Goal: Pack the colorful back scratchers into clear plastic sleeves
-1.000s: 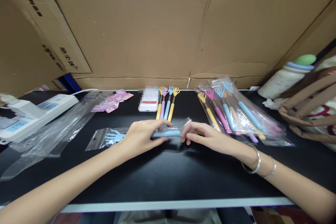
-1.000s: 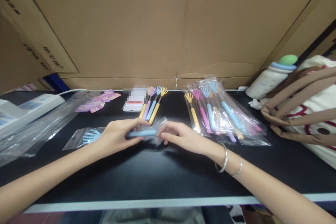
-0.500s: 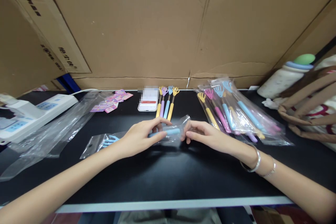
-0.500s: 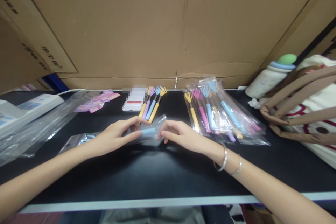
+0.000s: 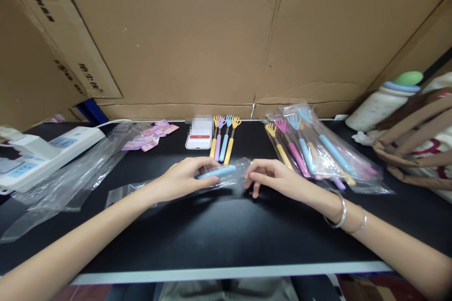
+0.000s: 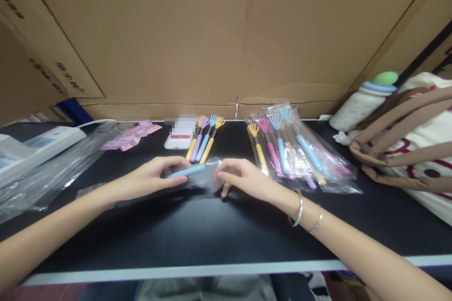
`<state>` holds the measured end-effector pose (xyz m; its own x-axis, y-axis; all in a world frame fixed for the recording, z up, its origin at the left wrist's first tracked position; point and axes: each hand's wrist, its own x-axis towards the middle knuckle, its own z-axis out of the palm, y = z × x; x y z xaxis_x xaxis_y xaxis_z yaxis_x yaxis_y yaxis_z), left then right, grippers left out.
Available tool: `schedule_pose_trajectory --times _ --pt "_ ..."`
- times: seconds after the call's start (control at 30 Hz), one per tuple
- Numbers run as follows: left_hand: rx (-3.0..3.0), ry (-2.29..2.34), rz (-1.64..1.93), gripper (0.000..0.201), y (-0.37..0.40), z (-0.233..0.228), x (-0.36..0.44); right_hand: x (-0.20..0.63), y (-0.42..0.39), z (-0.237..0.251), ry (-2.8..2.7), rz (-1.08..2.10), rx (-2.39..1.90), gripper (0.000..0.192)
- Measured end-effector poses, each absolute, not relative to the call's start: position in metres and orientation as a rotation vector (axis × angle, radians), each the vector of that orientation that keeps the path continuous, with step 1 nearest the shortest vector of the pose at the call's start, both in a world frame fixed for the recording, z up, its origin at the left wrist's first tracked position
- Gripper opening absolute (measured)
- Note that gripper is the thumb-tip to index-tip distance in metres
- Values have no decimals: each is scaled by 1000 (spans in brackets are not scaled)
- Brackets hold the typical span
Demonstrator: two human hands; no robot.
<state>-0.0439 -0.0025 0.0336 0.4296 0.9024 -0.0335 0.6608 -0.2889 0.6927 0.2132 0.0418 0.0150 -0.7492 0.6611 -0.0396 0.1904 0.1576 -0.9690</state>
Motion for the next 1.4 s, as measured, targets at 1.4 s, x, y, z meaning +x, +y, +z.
schedule_pose_trajectory --times 1.4 --pt "3546 390 1163 19 28 26 15 219 50 9 -2211 1070 -794 35"
